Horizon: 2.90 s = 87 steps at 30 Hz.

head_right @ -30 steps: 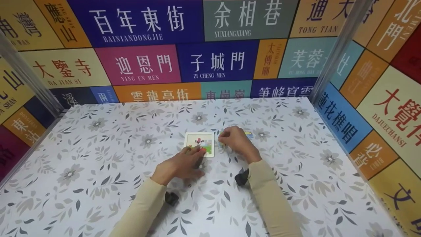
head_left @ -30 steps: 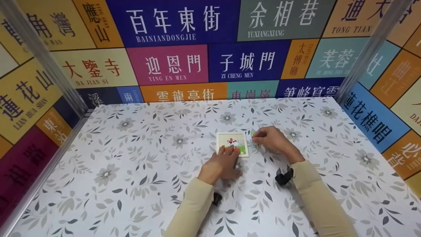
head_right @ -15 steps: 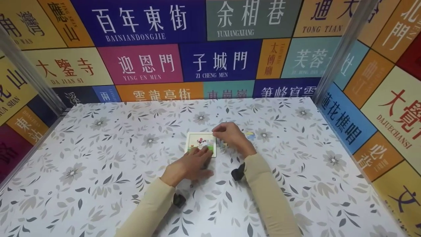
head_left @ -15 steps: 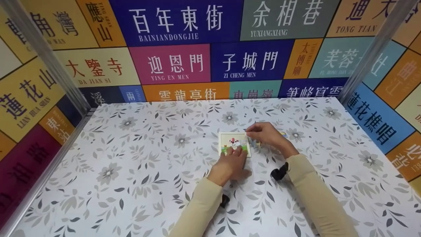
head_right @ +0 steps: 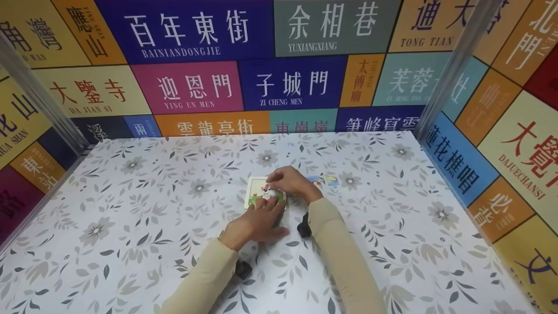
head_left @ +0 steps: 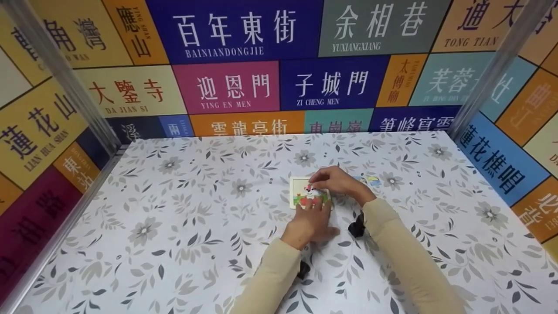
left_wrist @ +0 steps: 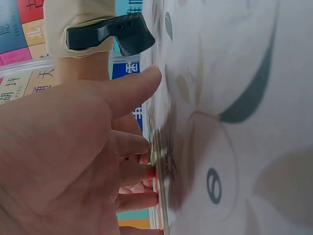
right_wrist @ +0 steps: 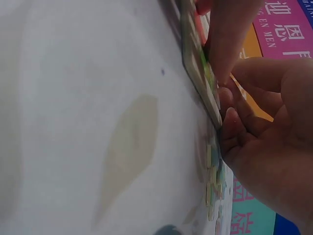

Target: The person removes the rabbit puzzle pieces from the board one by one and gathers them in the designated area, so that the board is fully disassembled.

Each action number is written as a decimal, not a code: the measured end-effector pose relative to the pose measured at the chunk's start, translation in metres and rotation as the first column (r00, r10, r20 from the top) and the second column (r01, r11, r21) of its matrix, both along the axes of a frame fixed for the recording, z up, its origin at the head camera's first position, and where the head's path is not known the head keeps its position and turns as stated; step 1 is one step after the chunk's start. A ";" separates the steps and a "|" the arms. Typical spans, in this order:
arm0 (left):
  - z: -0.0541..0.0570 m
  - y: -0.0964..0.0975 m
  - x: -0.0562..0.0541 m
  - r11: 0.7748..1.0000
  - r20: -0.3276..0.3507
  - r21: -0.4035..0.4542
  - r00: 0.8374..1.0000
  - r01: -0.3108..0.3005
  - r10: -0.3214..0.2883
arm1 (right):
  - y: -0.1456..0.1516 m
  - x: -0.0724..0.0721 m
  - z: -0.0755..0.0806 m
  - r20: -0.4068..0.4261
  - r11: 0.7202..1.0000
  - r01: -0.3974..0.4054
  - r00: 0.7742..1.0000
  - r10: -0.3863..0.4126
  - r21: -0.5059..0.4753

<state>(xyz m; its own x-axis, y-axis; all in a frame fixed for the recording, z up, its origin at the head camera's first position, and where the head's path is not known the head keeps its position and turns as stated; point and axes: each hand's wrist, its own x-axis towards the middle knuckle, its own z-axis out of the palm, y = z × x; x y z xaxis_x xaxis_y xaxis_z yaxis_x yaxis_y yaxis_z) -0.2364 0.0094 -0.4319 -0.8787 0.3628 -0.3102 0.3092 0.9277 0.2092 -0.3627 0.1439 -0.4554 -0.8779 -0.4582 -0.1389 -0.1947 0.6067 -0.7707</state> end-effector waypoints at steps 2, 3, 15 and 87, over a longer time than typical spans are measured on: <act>0.000 0.001 0.000 1.000 0.000 0.004 1.000 -0.006 0.006 | 0.001 0.000 -0.001 0.014 1.000 -0.004 1.000 0.004 0.001; 0.000 0.001 0.000 1.000 -0.002 0.006 1.000 -0.010 0.010 | 0.002 0.001 -0.001 0.019 1.000 -0.010 1.000 0.010 0.003; -0.005 -0.001 0.000 1.000 -0.063 -0.013 0.998 -0.008 0.007 | 0.002 0.002 -0.001 0.069 0.998 -0.064 0.996 0.062 0.016; -0.007 0.004 0.001 0.997 -0.099 -0.071 0.995 -0.024 0.016 | 0.007 0.004 0.015 -0.083 0.992 -0.008 0.997 -0.003 -0.129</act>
<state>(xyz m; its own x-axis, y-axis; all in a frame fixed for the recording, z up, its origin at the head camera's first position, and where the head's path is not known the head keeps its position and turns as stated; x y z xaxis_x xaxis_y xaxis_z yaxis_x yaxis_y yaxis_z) -0.2350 0.0137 -0.4388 -0.9132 0.3248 -0.2463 0.3062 0.9454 0.1113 -0.3591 0.1506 -0.4402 -0.8826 -0.4700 -0.0058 -0.2624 0.5029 -0.8236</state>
